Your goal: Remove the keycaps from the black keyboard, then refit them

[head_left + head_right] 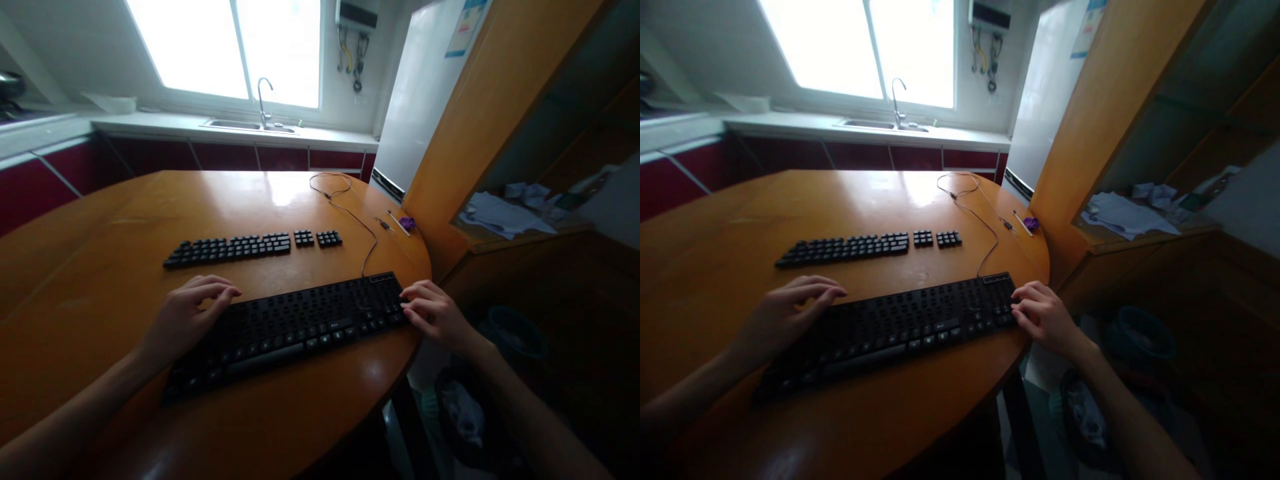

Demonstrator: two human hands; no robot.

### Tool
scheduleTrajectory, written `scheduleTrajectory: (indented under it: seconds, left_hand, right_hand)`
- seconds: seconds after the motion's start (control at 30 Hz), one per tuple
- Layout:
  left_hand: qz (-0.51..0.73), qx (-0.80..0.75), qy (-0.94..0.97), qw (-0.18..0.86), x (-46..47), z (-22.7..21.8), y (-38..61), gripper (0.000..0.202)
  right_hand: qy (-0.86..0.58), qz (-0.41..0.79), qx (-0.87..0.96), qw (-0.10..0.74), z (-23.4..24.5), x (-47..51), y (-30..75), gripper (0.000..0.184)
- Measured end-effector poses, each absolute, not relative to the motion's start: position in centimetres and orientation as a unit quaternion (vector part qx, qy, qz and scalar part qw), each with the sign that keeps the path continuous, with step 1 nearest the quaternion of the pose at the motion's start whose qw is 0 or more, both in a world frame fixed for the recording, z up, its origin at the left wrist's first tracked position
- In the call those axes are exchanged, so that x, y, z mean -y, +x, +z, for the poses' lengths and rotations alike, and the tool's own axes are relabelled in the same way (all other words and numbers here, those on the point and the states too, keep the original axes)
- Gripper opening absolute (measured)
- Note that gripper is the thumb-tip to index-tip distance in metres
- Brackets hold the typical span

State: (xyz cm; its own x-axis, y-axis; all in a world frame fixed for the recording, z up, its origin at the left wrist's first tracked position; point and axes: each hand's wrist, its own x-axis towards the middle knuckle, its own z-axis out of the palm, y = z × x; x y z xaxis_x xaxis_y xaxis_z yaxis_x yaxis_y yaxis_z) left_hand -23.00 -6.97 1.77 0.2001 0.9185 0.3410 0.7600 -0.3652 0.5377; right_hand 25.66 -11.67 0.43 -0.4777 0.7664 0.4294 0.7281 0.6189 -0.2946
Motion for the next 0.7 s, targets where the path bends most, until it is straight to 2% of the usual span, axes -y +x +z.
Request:
scheduleTrajectory:
  seconds: [0.2, 0.37, 0.53, 0.7]
  left_hand:
    - [0.319, -0.547, 0.762, 0.134, 7.0, 1.9, -22.9, 0.04]
    - [0.326, -0.551, 0.757, 0.127, 7.2, 2.3, -23.0, 0.041]
    - [0.329, -0.549, 0.759, 0.121, 7.1, 2.1, -23.2, 0.039]
    - [0.344, -0.55, 0.752, 0.111, 7.3, 2.7, -23.3, 0.034]
  right_hand:
    - [-0.446, 0.035, 0.851, 0.275, 0.1, 11.9, 25.5, 0.017]
    - [-0.453, 0.026, 0.831, 0.322, 0.3, 12.0, 25.5, 0.018]
    - [-0.451, 0.03, 0.843, 0.292, -0.2, 11.9, 25.5, 0.021]
    - [-0.5, 0.03, 0.781, 0.373, -1.3, 12.1, 25.6, 0.028]
